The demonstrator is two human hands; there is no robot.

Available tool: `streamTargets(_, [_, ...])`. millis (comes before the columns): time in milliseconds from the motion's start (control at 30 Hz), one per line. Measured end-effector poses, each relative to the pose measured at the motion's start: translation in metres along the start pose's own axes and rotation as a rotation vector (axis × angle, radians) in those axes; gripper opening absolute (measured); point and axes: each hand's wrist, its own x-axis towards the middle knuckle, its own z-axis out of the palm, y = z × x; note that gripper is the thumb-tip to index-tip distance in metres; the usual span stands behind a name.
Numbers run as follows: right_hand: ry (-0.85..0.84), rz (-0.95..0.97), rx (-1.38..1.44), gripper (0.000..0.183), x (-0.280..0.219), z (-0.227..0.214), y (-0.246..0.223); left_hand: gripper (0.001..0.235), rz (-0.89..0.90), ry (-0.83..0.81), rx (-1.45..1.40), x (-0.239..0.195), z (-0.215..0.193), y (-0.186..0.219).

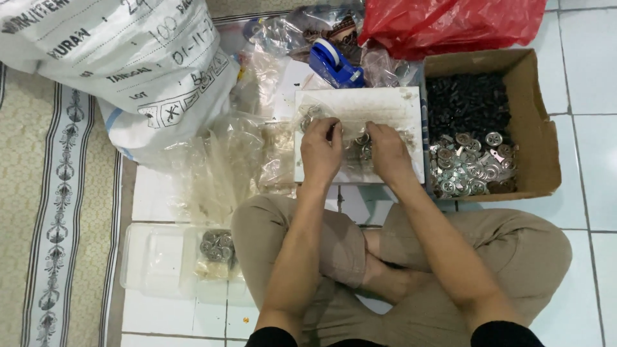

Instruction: The person sits on the floor and packs small metal parts into clear plastic bags. They gather parts from a white box and a cardboard box, place them into bags, and seal the bags using a tape dispenser.

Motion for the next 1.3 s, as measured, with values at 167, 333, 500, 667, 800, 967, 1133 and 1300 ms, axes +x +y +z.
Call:
streamTargets(167, [0.334,0.166,0.584,0.030,0.011,-0.061,-0.033,0.018,-0.004,-0.064,-0.015,0.001,0.006,0.000])
streamTargets(333, [0.481,0.129,1.012,0.028,0.017,-0.055,-0.068,0.019,-0.023,-0.028,-0.097,0.002,0.011,-0.003])
streamTargets(500, [0.300,0.072,0.526,0.021,0.011,-0.021,-0.058,0.018,-0.060,-0.046,-0.121,0.000,0.009,-0.005])
streamTargets(667, [0.298,-0.089,0.425,0.025,0.018,-0.041,-0.056,0.016,0.017,0.081,-0.093,0.004,0.005,-0.004])
streamTargets(800, [0.385,0.010,0.485,0.020,0.022,-0.053,-0.045,0.014,0.067,0.368,-0.105,0.008,-0.015,0.003])
streamTargets(967, [0.090,-0.060,0.086,0.037,0.011,-0.013,-0.041,0.014,0.036,0.108,-0.091,0.005,0.000,0.001])
streamTargets(1133, [0.030,-0.130,-0.100,0.025,0.008,0.002,-0.036,0.017,0.011,0.060,-0.061,0.003,-0.002,0.000])
streamTargets(1300, [-0.143,-0.039,-0.176,0.026,0.003,-0.006,-0.019,0.020,-0.028,-0.025,-0.067,0.001,0.004,-0.001])
